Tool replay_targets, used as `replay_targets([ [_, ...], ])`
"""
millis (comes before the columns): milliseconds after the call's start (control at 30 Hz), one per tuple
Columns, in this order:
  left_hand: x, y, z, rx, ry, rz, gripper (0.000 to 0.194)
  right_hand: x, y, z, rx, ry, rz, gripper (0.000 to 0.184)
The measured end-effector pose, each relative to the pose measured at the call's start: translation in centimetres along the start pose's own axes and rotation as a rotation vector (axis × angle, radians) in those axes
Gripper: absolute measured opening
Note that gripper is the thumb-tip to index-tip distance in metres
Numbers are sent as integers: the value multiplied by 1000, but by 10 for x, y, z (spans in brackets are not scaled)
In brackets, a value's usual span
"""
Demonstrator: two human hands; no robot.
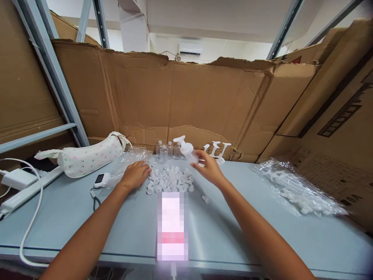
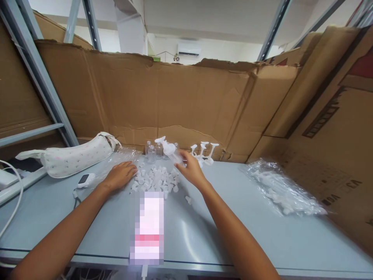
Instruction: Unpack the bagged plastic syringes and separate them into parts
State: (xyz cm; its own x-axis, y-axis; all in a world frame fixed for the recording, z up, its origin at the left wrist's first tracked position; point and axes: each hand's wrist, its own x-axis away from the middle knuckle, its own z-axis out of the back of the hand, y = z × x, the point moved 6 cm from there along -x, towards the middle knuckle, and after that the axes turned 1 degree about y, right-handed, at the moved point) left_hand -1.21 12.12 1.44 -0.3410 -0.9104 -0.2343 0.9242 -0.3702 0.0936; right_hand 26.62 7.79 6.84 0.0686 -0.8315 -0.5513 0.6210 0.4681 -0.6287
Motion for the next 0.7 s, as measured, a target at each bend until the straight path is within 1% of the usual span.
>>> replay_targets([
  [67,1,2,3,2,14,-9,44,11,-3,5,-133,1,-59,36],
  [167,3,6,6,20,25,-37,40,27,-4,9,-234,6,-131,36],
  [333,4,8,10,47,39,-43,36,42,3,6,-450,34,-218,39],
  [400,5,11,14,64,77,-49,35,46,5,4,-538,47,-276,45],
  [467,9,17,24,113,172,-70,34,49,5,2,-620,43,-342,52],
  [533,15,28,36,222,286,-101,34,53,1,2,-675,21,-381,53],
  [567,18,34,40,306,324,-112,34,55,-3,2,-696,-5,-380,51],
  [600,21,41,43,416,335,-122,35,57,-6,1,-720,-40,-371,48],
  [633,23,48,44,555,320,-126,37,59,-10,0,-750,-88,-361,46],
  [667,26,56,43,718,276,-128,41,62,-13,-3,-786,-152,-360,45],
  [700,28,64,40,897,202,-141,48,65,-16,-7,-825,-226,-371,45],
])
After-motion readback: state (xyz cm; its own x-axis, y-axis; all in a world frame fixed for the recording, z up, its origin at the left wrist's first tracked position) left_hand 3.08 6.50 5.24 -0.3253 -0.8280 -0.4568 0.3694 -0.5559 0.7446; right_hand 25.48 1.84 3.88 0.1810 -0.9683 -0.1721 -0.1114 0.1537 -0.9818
